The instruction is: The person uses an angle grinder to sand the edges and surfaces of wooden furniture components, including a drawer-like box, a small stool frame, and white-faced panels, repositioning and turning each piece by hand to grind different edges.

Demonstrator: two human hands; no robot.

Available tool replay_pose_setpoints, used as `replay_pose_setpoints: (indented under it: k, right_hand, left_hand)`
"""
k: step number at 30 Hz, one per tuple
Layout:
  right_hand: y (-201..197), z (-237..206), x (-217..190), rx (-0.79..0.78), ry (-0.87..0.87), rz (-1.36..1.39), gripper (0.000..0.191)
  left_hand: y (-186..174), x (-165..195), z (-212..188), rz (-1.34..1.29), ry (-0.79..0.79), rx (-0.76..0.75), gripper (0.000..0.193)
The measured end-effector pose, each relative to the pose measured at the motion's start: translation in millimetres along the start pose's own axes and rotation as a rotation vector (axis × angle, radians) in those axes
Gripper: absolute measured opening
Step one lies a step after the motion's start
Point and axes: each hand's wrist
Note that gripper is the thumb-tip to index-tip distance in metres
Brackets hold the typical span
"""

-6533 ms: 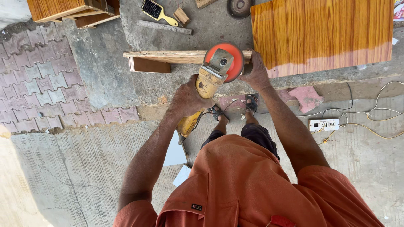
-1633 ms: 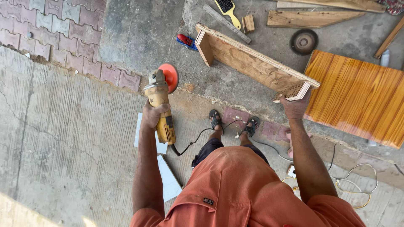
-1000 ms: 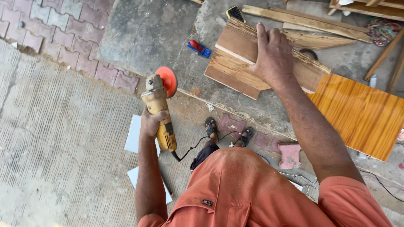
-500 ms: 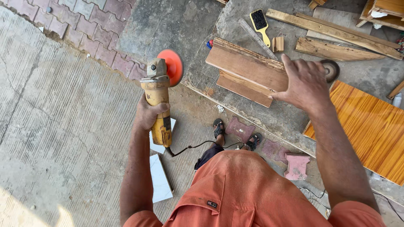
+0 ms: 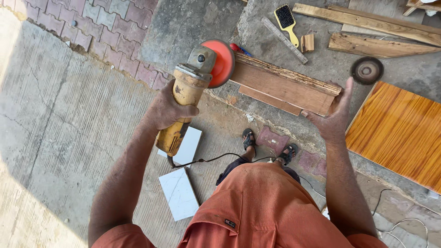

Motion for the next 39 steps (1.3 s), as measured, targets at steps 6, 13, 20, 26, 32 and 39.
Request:
replay_pose_setpoints:
  k: [6,13,20,26,32,39]
  right_hand:
    - [-4.0,-0.5,13.6,-0.038,0.027,-0.027,0.113]
    - [-7.6,6.7,10.5,-0.084,0.052,-0.123,0.106]
    - [-7.3,6.8,9.8,-0.079,0.047,-0.156,0.102]
    - [-8.4,8.7,29.0,-0.070,-0.020,-0.047,0.098]
    - [-7.5,9.1,46.1,-0.054,-0.020,0.049,0.094]
    - [-7.5,14.5,48.7,-0.034,-0.014,0.004,0.097]
  left_hand:
    - [1.4,24.7,14.2,0.203,-0.052,-0.078,0.088]
    - [4.2,29.0,16.7,0.212,-0.040,-0.098,0.087]
    - [11.1,37.1,18.3,0.215,-0.015,-0.097,0.088]
    - [24.7,48.9,11.9,0.224,0.004,-0.129,0.090]
    - [42.7,67.5,9.3,0.167,0.077,-0.167,0.089]
    - [65.5,102.1,9.7,0.282,0.083,-0.203,0.091]
Point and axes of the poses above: each hand's wrist, its own z-axis towards the middle knuckle, its own y-axis out of the palm, x = y × z, and after that the axes turned 6 degrees about z, right-handed
